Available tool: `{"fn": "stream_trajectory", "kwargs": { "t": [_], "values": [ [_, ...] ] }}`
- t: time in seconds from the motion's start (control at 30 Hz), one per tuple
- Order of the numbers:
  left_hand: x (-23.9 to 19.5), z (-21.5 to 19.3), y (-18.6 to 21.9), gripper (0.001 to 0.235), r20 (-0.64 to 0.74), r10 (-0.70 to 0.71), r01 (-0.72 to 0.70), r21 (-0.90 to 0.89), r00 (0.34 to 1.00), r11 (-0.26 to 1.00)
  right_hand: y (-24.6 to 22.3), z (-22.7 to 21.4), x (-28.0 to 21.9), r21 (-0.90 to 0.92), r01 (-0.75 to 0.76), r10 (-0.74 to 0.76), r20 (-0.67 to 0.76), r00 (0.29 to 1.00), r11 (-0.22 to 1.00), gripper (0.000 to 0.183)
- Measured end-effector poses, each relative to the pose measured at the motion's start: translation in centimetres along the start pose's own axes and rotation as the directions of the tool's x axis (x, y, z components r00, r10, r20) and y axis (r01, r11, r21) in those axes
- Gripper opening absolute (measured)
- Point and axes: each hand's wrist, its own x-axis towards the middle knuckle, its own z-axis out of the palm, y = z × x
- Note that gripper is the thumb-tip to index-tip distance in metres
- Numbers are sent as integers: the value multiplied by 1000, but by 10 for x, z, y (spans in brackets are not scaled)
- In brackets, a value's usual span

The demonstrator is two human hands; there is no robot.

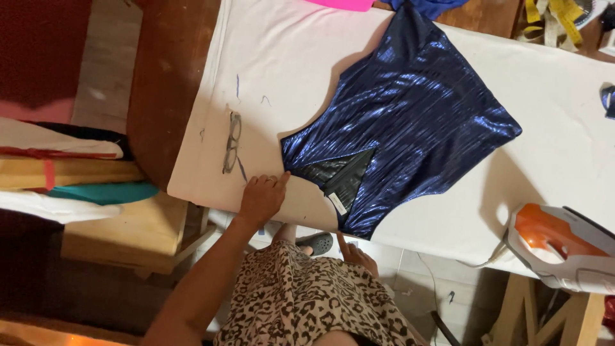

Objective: The person irons a dark blue pleated garment on a white-covered table using an orange and white iron. They repeatedly smooth the fabric, reposition the garment to iron different sections, and flip it over to work on the other side.

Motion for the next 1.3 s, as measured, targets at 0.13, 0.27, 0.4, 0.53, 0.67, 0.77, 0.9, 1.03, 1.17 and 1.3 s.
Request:
{"fn": "stream_trajectory", "kwargs": {
  "t": [0.13,0.27,0.4,0.53,0.67,0.77,0.9,1.03,1.17,1.3],
  "values": [
    [1,0,-1,40,14,-48,48,-64,999,997,12,2,-1,63,0,-16,258,966,998,75],
    [18,-22,-3,39,-8,-72,68,-265,997,962,60,11,17,369,-466,162,619,769,804,50],
    [87,-51,-12,24,-114,-152,94,-402,982,911,168,1,13,957,290,13,-290,957,8,60],
    [221,-59,-22,32,-1,-198,171,-497,980,851,244,-103,47,891,-22,550,-260,794,453,52],
    [372,6,-21,50,89,-160,182,-565,983,804,326,-165,112,960,258,821,-232,522,107,67],
    [449,52,-6,76,366,-244,430,-617,898,659,341,-208,135,987,133,879,-144,454,93,80],
    [502,65,20,70,475,-358,595,-638,804,488,367,-210,181,999,23,879,8,477,-22,91],
    [518,46,37,59,536,-334,631,-626,775,459,367,-222,186,983,-169,850,30,526,71,74],
    [554,75,40,41,480,-333,582,-706,812,403,379,-242,179,965,-231,850,14,527,127,59],
    [603,52,50,37,393,-291,478,-814,872,329,417,-282,167,970,-78,879,-172,444,229,44]
  ]
}}
